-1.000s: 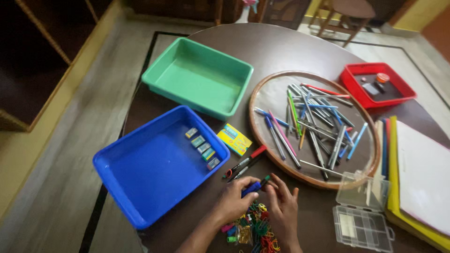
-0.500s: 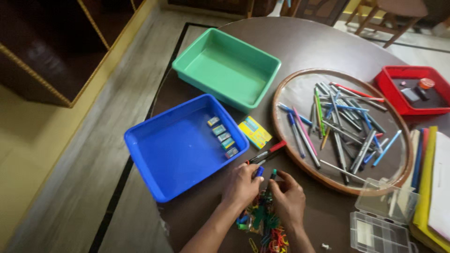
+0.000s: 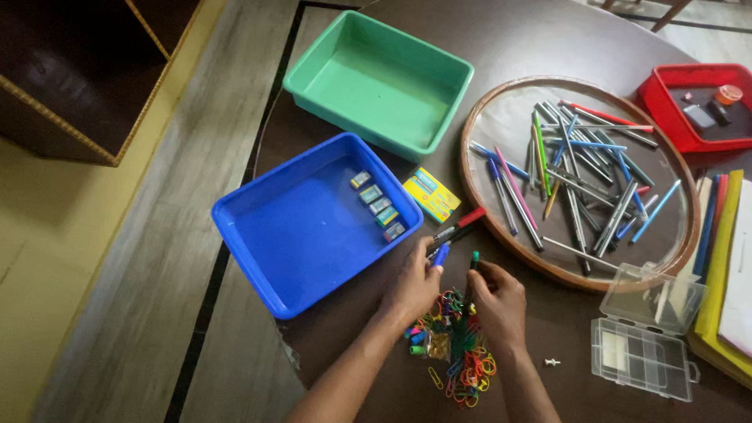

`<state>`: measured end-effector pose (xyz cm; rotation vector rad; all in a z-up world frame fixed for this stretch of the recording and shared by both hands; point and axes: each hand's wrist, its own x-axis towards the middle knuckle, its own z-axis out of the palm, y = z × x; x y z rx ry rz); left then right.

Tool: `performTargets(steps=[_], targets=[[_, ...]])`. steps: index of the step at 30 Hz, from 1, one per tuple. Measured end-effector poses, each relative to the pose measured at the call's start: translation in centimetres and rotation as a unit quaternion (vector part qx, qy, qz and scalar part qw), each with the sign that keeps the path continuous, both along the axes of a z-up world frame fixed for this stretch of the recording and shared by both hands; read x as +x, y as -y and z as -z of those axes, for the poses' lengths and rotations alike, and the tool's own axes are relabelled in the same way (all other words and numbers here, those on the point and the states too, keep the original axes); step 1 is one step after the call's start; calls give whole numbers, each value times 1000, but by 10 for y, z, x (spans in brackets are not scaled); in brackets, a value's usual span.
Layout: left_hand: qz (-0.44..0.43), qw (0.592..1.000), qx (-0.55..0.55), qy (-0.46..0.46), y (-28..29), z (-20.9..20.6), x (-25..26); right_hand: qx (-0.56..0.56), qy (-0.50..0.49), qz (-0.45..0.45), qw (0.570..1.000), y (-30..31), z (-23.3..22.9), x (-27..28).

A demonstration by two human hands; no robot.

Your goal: The person sorts stationery items on a round table, placing erasers into a small clear case and markers into a blue tray. They gather rubber bands and paper clips into a pile and then place them into the clear case.

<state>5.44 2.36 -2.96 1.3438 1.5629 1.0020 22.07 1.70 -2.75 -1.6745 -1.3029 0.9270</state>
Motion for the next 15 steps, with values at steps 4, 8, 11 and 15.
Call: performTargets(steps=[4, 8, 11, 15], targets=[[-7, 1000, 2, 31, 13, 3, 6, -9, -44, -35, 998, 4, -7, -4], [-21, 997, -21, 74, 18, 12, 9, -99, -149, -48, 983, 7, -10, -18], [-10, 990, 26, 139, 11, 18, 13, -104, -188, -55, 975, 2, -11, -30], [7, 975, -59, 215, 13, 19, 11, -104, -204, -46, 972, 2, -7, -35]])
